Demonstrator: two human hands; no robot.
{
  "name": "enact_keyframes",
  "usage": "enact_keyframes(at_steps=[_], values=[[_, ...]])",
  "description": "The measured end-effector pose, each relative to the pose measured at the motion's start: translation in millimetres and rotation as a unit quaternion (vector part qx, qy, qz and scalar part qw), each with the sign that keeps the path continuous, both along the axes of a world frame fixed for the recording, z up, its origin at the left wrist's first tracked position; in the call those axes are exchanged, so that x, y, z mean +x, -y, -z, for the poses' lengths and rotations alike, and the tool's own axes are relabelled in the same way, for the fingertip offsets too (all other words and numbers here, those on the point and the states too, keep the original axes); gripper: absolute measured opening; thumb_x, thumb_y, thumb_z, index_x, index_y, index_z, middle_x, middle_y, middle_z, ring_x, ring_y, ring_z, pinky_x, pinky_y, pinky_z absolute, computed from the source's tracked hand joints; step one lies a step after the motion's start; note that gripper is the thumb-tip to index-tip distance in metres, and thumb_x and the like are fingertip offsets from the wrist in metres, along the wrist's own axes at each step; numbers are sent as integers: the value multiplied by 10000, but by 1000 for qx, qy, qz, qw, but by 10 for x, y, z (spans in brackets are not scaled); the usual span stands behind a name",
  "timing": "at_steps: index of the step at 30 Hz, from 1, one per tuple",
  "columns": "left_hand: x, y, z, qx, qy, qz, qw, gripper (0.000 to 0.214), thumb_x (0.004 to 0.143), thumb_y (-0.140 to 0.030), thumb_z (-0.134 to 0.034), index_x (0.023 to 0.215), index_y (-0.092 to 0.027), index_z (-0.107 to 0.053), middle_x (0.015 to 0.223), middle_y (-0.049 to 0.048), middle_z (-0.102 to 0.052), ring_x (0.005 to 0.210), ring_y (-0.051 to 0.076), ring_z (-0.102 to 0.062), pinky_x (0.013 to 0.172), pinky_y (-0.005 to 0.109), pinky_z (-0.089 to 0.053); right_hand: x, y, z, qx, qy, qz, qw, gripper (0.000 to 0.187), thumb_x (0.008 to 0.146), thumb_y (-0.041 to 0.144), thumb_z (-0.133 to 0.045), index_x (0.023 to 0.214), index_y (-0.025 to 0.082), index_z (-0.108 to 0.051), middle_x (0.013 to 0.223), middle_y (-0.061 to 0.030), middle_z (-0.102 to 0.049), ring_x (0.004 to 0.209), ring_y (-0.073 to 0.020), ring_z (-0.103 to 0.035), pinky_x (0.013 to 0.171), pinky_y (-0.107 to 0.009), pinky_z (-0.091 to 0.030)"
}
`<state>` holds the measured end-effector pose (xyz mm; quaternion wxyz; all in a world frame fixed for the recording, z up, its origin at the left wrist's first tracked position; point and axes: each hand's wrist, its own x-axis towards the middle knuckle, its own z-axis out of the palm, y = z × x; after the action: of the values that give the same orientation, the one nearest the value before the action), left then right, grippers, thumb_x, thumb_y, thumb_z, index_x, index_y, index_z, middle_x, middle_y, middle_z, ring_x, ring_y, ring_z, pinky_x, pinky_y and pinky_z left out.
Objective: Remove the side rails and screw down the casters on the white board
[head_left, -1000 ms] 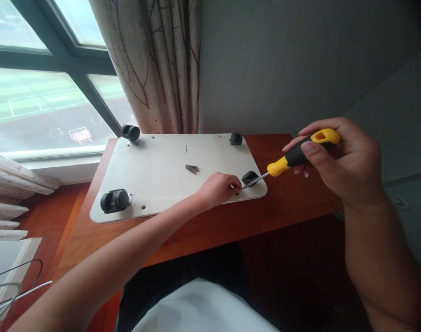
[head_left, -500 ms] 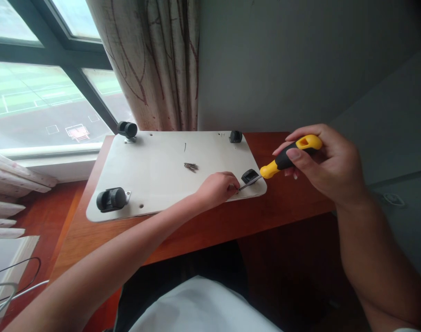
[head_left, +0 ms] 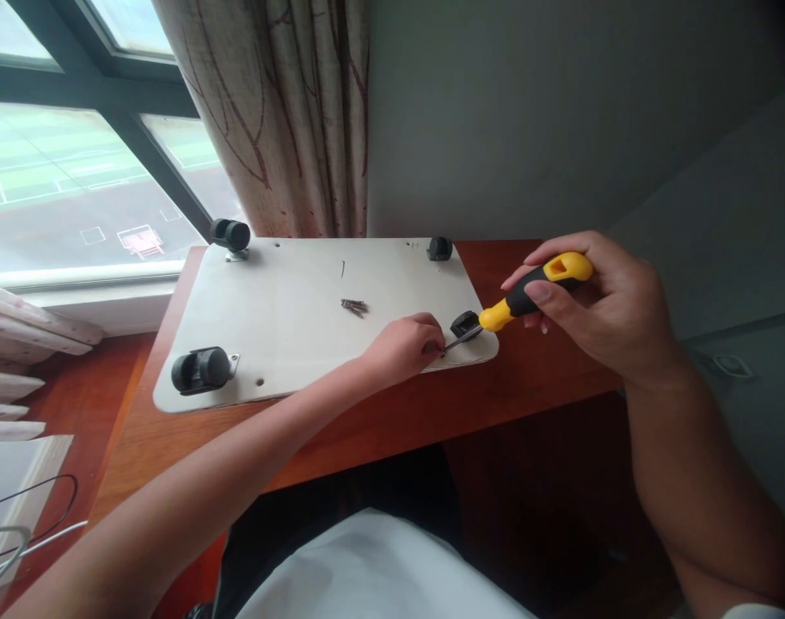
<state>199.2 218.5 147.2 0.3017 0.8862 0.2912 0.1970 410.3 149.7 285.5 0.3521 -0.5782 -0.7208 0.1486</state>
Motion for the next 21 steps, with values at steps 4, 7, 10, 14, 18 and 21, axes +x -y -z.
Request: enact_keyframes(at_steps=[4, 7, 10, 14, 18, 21], values=[[-132, 7, -34, 30, -6, 8, 1000, 201, 858, -116, -574, 966, -171, -734, 1097, 73, -692, 756, 142, -671, 749, 259, -534, 20, 13, -5, 14, 48, -6, 999, 339, 915, 549, -576, 1141, 297, -599, 1015, -38, -739, 666, -196, -698, 563, -337, -551], [-347, 56, -60, 74, -52, -10, 996, 212, 913, -183, -544, 1022, -166, -725, 1155, 94, -684, 778, 168, -678, 737, 296, -545, 11, 33, -29, 30, 76, -11, 997, 318, 903, 532, -604, 1112, 292, -612, 1012, -30, -737, 670, -190, -690, 600, -343, -551], [-620, 136, -69, 105, -93, -46, 989, 244, 958, -244, -497, 1049, -178, -714, 1178, 97, -674, 876, 213, -682, 740, 327, -554, -22, 53, -107, 37, 123, -27, 991, 287, 903, 516, -604, 1086, 296, -622, 1001, -27, -737, 748, -211, -702, 645, -351, -548], [-930, 216, -56, 126, -103, -86, 983, 262, 984, -273, -462, 1057, -186, -698, 1197, 101, -658, 1017, 253, -655, 823, 371, -556, -46, 39, -245, 15, 170, -56, 984, 246, 910, 493, -592, 1063, 304, -630, 1003, -18, -736, 847, -222, -700, 700, -341, -539], [-1071, 218, -22, 126, -74, -110, 983, 261, 982, -294, -475, 1060, -178, -695, 1192, 104, -656, 998, 247, -657, 824, 368, -553, -33, -18, -369, -30, 189, -129, 973, 216, 899, 393, -602, 1092, 297, -620, 1080, -8, -724, 890, -212, -693, 759, -336, -537], [-1091, 206, 5, 108, -44, -115, 987, 253, 977, -295, -488, 1042, -172, -699, 1190, 105, -653, 996, 232, -660, 825, 343, -550, -43, -60, -432, -27, 236, -155, 959, 227, 903, 362, -574, 1114, 293, -620, 1144, -15, -706, 961, -224, -681, 795, -338, -527]])
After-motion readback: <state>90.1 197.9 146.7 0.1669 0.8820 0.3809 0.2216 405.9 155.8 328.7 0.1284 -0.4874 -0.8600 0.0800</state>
